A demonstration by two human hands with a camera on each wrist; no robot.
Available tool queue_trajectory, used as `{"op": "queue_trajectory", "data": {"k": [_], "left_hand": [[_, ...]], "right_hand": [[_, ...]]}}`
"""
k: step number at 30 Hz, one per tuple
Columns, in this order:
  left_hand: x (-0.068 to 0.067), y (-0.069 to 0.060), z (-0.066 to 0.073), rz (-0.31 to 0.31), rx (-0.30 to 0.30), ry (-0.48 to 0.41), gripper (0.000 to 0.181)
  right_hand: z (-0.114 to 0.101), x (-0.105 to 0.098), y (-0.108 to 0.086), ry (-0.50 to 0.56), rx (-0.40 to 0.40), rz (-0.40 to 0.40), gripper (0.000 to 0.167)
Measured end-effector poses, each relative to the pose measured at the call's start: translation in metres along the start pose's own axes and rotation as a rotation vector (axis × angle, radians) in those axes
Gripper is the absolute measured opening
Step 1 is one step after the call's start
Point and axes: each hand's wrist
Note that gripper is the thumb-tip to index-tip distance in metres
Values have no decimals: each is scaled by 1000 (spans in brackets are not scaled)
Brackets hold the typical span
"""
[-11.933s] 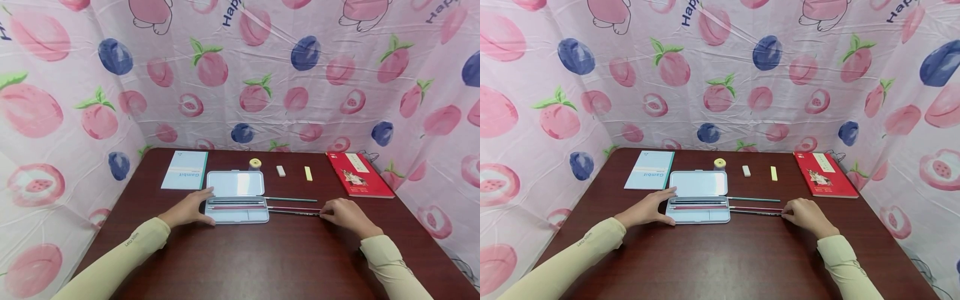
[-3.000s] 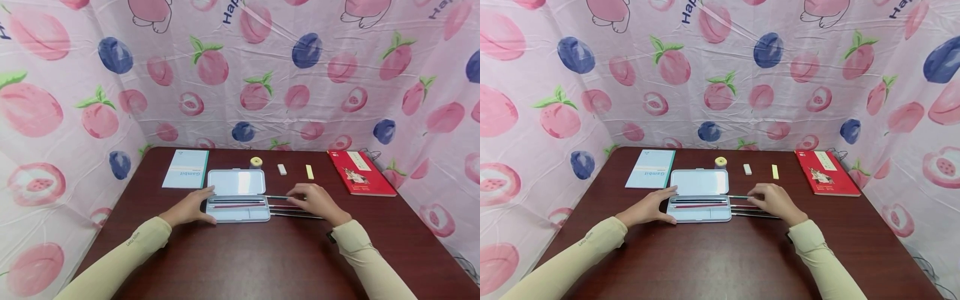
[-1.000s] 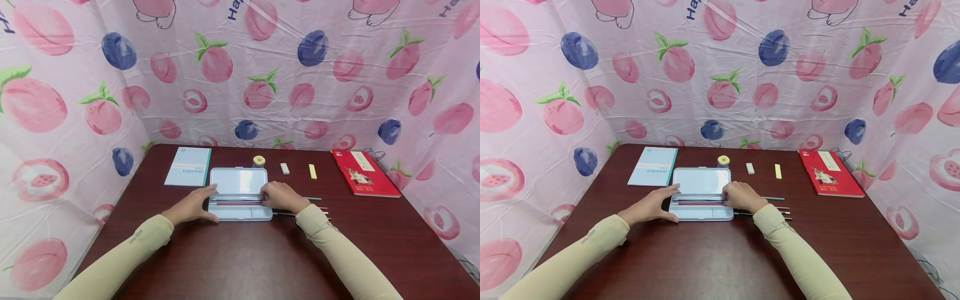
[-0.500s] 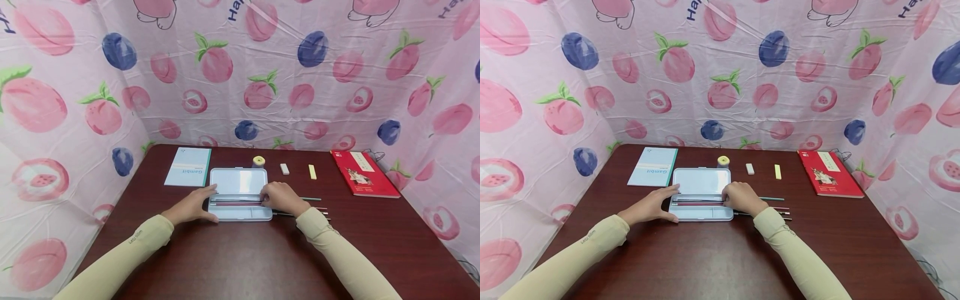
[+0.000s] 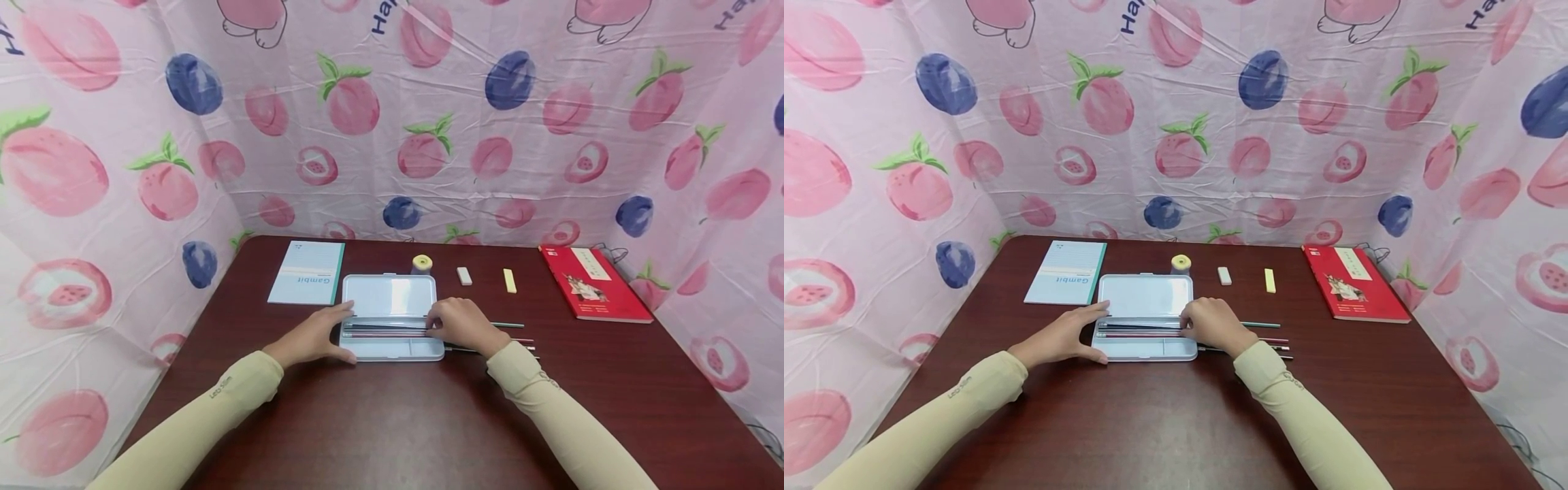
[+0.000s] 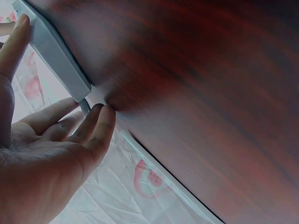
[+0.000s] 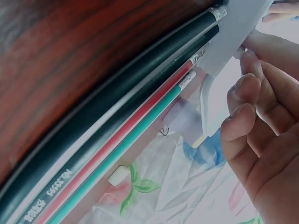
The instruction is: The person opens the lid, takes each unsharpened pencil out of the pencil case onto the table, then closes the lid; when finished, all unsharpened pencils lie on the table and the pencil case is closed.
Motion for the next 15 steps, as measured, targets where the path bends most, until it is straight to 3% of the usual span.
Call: {"op": "queue_trajectory", "data": {"k": [15], "left_hand": [[-1, 0, 0, 1, 7, 4, 104]], "right_hand": [[6, 4, -11, -39, -31, 114, 7]]}}
Point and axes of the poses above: each hand's wrist, its own y-axis towards the middle knuckle, its own x-axis out of the palm, z = x × y, and after that the axes turned 9 degrees about -z, right-handed
